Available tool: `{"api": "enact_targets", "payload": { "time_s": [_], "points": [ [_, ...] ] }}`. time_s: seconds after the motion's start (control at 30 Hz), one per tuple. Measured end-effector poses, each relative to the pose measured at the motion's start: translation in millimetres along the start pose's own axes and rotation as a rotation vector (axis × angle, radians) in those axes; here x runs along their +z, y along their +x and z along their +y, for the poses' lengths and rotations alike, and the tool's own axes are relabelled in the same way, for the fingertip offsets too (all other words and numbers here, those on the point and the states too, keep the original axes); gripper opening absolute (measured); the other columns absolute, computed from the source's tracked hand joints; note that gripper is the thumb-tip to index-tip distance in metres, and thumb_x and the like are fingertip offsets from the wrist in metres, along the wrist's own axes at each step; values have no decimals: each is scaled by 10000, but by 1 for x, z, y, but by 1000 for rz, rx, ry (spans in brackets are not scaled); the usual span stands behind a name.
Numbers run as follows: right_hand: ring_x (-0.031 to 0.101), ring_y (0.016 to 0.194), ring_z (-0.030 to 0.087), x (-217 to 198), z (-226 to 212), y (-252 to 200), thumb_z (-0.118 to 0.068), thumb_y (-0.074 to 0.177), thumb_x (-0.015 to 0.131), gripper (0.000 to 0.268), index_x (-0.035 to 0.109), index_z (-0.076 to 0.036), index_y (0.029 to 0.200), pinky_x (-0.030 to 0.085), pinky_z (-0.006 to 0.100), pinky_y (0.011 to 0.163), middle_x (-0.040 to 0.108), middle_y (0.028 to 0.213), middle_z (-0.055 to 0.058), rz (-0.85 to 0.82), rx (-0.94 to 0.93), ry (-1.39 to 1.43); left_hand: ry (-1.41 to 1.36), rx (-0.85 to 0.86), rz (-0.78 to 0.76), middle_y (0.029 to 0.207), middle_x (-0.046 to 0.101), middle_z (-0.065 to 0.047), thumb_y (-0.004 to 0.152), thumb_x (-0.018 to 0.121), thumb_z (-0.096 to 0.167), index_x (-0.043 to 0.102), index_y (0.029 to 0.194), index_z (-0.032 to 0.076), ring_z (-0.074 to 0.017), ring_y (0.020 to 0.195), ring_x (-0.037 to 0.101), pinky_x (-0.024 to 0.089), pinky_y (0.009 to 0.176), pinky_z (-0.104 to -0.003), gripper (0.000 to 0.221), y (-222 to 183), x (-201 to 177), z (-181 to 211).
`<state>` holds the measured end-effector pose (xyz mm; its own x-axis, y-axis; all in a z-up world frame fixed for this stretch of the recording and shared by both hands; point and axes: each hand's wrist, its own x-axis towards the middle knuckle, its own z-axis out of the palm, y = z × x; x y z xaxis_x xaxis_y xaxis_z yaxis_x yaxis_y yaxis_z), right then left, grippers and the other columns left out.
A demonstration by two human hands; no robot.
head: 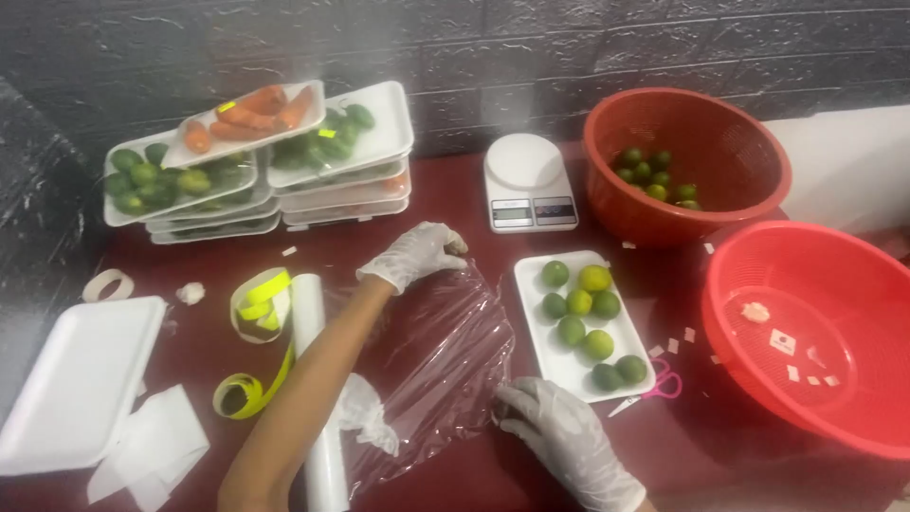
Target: Wrapping a tray of limes with plastic film and labeling it with a marker.
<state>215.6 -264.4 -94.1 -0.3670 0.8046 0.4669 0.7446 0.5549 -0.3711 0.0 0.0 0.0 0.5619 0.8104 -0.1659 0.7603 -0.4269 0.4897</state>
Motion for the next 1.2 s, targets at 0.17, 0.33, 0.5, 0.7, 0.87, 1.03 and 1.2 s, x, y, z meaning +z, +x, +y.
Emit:
{"api": "enact_targets", "payload": {
  "time_s": [0.17, 0.33, 0.5, 0.7, 0.87, 1.03, 1.2],
  "points": [
    [640, 828, 181, 12, 11, -2, -324, 908, 747, 106, 760, -245, 976, 528, 335, 727, 679, 953, -71, 9, -40, -29, 22, 17, -19, 1052, 759, -6, 873, 756, 262, 773, 1043, 181, -201, 1037, 670, 512, 919, -377, 189, 13, 10, -10],
    [605, 788, 148, 23, 24, -17, -304, 846, 765, 42, 733, -329, 858, 512, 308, 713, 643, 829, -107, -133, 147, -23, 15, 15, -38, 972, 698, -24, 972, 611, 259, 694, 923, 164, -216, 893, 642, 479, 788, -402, 135, 6, 6, -11],
    [654, 855, 102, -28, -9, 7, -477, 926, 550, 333, 722, -217, 810, 549, 277, 888, 729, 886, -58, -391, 741, 537, -76, 33, 80, 964, 642, 0, 1000, 611, 209, 639, 921, 155, -197, 926, 598, 443, 876, -358, 99, 9, 11, -9],
    [531, 718, 190, 48, 63, -53, -133, 990, 504, 201, 601, -235, 847, 487, 371, 654, 552, 802, -14, -459, 37, -23, 52, 186, 209, 909, 611, 9, 1000, 598, 201, 621, 927, 169, -227, 832, 613, 478, 760, -388, 83, 35, 34, -34],
    [485, 606, 162, 65, 66, -58, 71, 856, 569, 288, 523, -191, 744, 485, 292, 582, 507, 727, -3, -409, 143, 113, -137, 16, 157, 944, 707, 52, 918, 658, 245, 715, 901, 193, -161, 909, 642, 461, 846, -321, 80, 29, 20, -19],
    [531, 688, 236, 6, 41, -36, -244, 942, 708, 159, 605, -184, 837, 465, 396, 664, 530, 791, 13, -329, -196, -166, -317, -134, 128, 887, 789, 44, 819, 782, 174, 822, 908, 172, -101, 839, 712, 538, 814, -248, 98, 31, 13, -6],
    [579, 1022, 423, 18, 54, -84, -470, 842, 852, 654, 653, -71, 1321, 518, 565, 831, 547, 1316, 192, -295, -231, -191, -157, -153, 209, 1038, 777, 44, 805, 711, 251, 808, 959, 221, -159, 991, 703, 526, 920, -327, 185, 29, 26, -5]
  ]
}}
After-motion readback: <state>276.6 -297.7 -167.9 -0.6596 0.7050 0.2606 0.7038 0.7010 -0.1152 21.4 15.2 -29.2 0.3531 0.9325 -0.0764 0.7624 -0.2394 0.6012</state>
